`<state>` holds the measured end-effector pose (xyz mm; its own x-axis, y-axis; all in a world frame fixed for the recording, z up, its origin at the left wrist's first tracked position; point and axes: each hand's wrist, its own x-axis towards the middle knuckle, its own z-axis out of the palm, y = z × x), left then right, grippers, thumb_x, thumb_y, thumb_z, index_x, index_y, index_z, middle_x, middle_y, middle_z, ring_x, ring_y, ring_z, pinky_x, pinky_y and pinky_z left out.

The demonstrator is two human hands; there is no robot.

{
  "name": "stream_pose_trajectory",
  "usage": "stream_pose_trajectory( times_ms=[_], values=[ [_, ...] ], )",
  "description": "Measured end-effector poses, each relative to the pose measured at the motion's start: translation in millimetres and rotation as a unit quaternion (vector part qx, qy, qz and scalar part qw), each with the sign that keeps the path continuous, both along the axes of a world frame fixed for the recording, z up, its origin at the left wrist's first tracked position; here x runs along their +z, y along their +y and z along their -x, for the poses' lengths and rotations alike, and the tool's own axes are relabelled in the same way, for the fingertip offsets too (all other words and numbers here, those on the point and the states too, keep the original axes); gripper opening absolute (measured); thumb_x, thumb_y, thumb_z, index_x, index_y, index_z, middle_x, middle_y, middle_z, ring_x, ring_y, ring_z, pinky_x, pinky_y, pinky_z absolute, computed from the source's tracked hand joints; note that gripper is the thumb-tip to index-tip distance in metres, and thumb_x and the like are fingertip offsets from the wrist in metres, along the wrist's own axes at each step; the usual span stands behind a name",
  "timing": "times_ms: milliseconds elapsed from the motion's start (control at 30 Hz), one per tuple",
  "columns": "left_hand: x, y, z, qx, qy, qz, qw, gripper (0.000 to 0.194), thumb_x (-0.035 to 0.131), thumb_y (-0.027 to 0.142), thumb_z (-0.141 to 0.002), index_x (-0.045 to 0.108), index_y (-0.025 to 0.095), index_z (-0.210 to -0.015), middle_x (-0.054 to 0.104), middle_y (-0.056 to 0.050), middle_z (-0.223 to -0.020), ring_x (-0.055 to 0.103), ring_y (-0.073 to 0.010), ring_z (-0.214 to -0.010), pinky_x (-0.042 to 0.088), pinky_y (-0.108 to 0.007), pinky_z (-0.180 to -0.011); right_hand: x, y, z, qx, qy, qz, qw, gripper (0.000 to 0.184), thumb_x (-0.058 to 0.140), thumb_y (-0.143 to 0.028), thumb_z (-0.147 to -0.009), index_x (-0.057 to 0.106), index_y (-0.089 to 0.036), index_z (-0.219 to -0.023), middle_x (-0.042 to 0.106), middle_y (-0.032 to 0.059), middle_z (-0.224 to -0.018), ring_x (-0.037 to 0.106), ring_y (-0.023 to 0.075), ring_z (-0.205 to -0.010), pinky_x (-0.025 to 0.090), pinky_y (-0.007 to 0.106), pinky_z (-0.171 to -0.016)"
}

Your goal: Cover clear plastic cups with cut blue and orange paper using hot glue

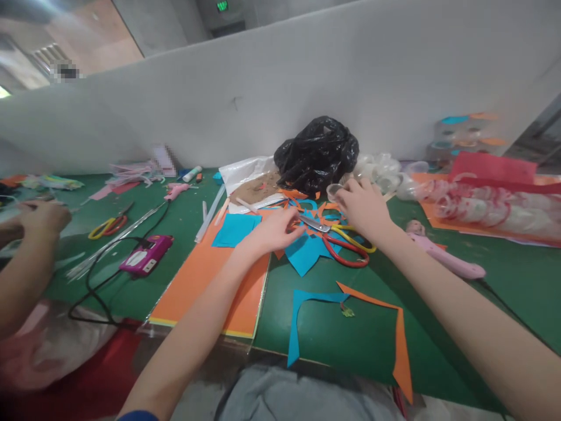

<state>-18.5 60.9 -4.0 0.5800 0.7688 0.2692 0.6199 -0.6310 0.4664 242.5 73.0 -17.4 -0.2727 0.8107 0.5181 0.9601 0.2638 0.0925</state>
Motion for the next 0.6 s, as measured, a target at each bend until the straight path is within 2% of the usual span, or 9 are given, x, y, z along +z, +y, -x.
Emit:
stream_pose_trajectory(
  times_ms=[100, 200, 300, 367, 500, 600],
  values=[
    [4.5, -2, -2, 0.034, -0.064, -0.028, 0.997, 0.033, 0.064, 0.047, -0.092, 0.059, 0.020, -0.109, 0.065, -0.011, -0.110, 0.057, -0.0283, -0.107, 0.045, -0.040, -0.093, 0.6, -28, 7, 0.040, 0.034, -0.050, 0.997, 0.036, 0.044, -0.036, -0.105, 0.076, -0.021, -0.100, 0.067, 0.0130, -0.106, 0.054, 0.0284, -0.094, 0.043, 0.042, -0.085],
    [3.6, -4, -8, 0.015, -0.105, 0.002, 0.994, 0.049, 0.071, 0.048, -0.089, 0.055, 0.019, -0.125, 0.062, -0.013, -0.127, 0.054, -0.0291, -0.122, 0.044, -0.042, -0.103, 1.3, -50, 18, 0.076, 0.065, -0.088, 0.991, 0.033, 0.046, -0.035, -0.105, 0.077, -0.025, -0.103, 0.068, 0.0109, -0.104, 0.056, 0.0267, -0.092, 0.046, 0.042, -0.086],
    [-0.6, -8, -14, -0.037, -0.145, 0.045, 0.988, 0.043, 0.070, 0.045, -0.092, 0.057, 0.023, -0.127, 0.062, -0.010, -0.134, 0.055, -0.0263, -0.126, 0.044, -0.039, -0.106, 1.1, -61, 26, 0.095, 0.054, -0.102, 0.989, 0.028, 0.048, -0.029, -0.103, 0.076, -0.026, -0.108, 0.069, 0.0110, -0.108, 0.056, 0.0268, -0.095, 0.047, 0.042, -0.087],
    [-2.3, -9, -17, -0.056, -0.171, 0.071, 0.981, 0.037, 0.068, 0.043, -0.094, 0.061, 0.025, -0.125, 0.064, -0.009, -0.133, 0.059, -0.0243, -0.121, 0.047, -0.036, -0.100, -0.2, -62, 28, 0.104, 0.044, -0.111, 0.987, 0.026, 0.051, -0.025, -0.102, 0.076, -0.026, -0.109, 0.069, 0.0112, -0.109, 0.056, 0.0271, -0.097, 0.048, 0.042, -0.088],
    [-2.9, -10, -20, -0.038, -0.196, 0.067, 0.978, 0.043, 0.067, 0.044, -0.095, 0.058, 0.025, -0.133, 0.062, -0.010, -0.139, 0.057, -0.0249, -0.126, 0.046, -0.037, -0.103, -5.1, -61, 27, 0.138, 0.042, -0.121, 0.982, 0.025, 0.054, -0.020, -0.099, 0.075, -0.027, -0.109, 0.070, 0.0103, -0.108, 0.056, 0.0265, -0.099, 0.048, 0.042, -0.091],
    [-4.3, -6, -21, -0.037, -0.201, 0.077, 0.976, 0.042, 0.069, 0.042, -0.093, 0.060, 0.026, -0.131, 0.064, -0.009, -0.136, 0.059, -0.0250, -0.124, 0.047, -0.037, -0.101, -7.5, -60, 26, 0.157, 0.048, -0.116, 0.980, 0.029, 0.052, -0.017, -0.099, 0.075, -0.029, -0.113, 0.071, 0.0102, -0.110, 0.056, 0.0264, -0.100, 0.048, 0.042, -0.094]
  ],
)
